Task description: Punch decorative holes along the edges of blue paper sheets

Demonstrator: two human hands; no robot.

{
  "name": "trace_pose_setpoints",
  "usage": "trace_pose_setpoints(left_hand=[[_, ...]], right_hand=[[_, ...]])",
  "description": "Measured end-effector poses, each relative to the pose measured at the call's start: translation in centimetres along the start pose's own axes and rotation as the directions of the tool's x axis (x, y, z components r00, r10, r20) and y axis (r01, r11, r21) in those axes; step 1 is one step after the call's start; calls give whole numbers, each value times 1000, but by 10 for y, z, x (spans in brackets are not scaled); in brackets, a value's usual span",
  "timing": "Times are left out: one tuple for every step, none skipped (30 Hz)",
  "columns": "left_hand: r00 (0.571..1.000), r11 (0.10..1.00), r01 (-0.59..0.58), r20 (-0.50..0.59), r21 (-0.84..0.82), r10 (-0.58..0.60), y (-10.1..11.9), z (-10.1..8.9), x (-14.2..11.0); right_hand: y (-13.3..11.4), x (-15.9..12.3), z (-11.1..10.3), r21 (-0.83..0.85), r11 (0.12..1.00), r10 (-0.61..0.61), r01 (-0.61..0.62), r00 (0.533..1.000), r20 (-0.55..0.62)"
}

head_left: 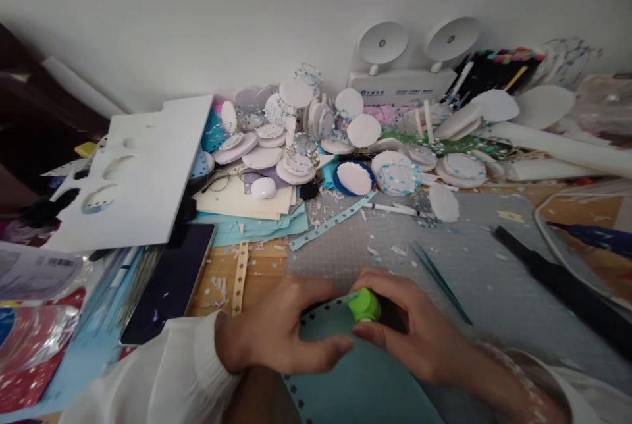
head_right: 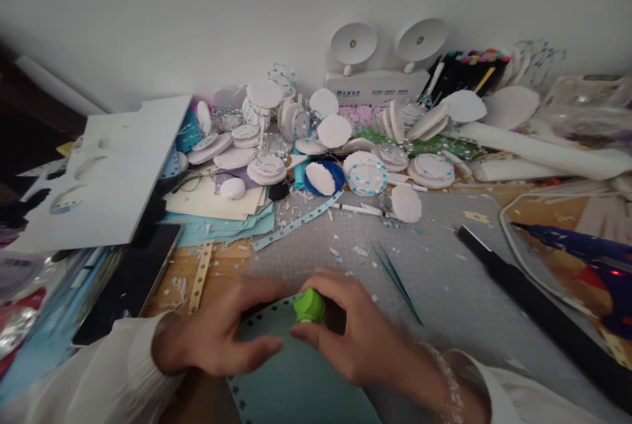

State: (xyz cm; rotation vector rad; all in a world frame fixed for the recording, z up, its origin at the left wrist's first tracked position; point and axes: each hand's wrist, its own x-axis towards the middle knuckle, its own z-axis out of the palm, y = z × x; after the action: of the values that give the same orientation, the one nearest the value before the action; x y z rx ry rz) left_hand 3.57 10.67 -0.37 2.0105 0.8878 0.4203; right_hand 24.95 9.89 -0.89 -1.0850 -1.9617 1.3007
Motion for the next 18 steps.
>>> trace_pose_setpoints(left_hand=[[1000,1000,26,11,8,-26,2,-1,1],[999,999,44,17,14,-44,4,-1,2],[999,999,50,18,15,-51,5,-1,3],[999,999,40,14,5,-40,6,0,4],[1000,1000,15,5,-11,-15,6,2,5],[1000,999,-14,-9,-31,14,5,4,6],[999,998,-39,-26,-49,38,4,6,6],[997,996,-61,-50,-62,58,3,8,7],[995,995,-77,-73,-69,72,1,10,7],[993,993,-87,-88,-73,81,0,11,7],[992,993,-92,-94,-76,85,-1,12,8],[992,993,-93,-91,-79,86,-2,11,8],[993,993,-92,-83,-80,85,-2,11,8],[994,993,-90,-70,-82,84,-3,9,8],[994,992,-94,-58,-81,89,-3,8,8],[994,992,-100,-47,-80,97,-3,6,8],[994,991,-105,-35,-77,103,-3,4,8],[994,992,-106,-22,-66,105,-3,2,7]], right_hand=[[0,0,1,-8,1000,-10,10,1000,2],[0,-1,2,-16,1000,-22,22,1000,6],[-1,-1,3,-22,999,-34,34,999,8],[-1,-1,5,-30,999,-44,44,999,7],[-1,-1,7,-35,998,-50,50,999,6],[-1,-1,8,-38,998,-56,56,998,2],[-1,-1,10,-39,997,-62,62,998,-6],[0,-1,11,-41,997,-69,69,998,-10],[0,-1,12,-45,996,-74,74,997,-16],[1,-1,13,-51,996,-78,77,997,-22],[1,-1,13,-54,995,-81,79,996,-30],[2,-1,13,-55,995,-81,79,996,-36],[2,-1,13,-50,996,-76,74,996,-38],[1,0,12,-41,997,-70,69,997,-37],[1,0,11,-29,998,-64,63,998,-29],[0,0,10,-19,998,-57,57,998,-17],[-1,0,9,-14,999,-52,52,999,-7],[-1,1,8,-13,999,-52,52,999,0]])
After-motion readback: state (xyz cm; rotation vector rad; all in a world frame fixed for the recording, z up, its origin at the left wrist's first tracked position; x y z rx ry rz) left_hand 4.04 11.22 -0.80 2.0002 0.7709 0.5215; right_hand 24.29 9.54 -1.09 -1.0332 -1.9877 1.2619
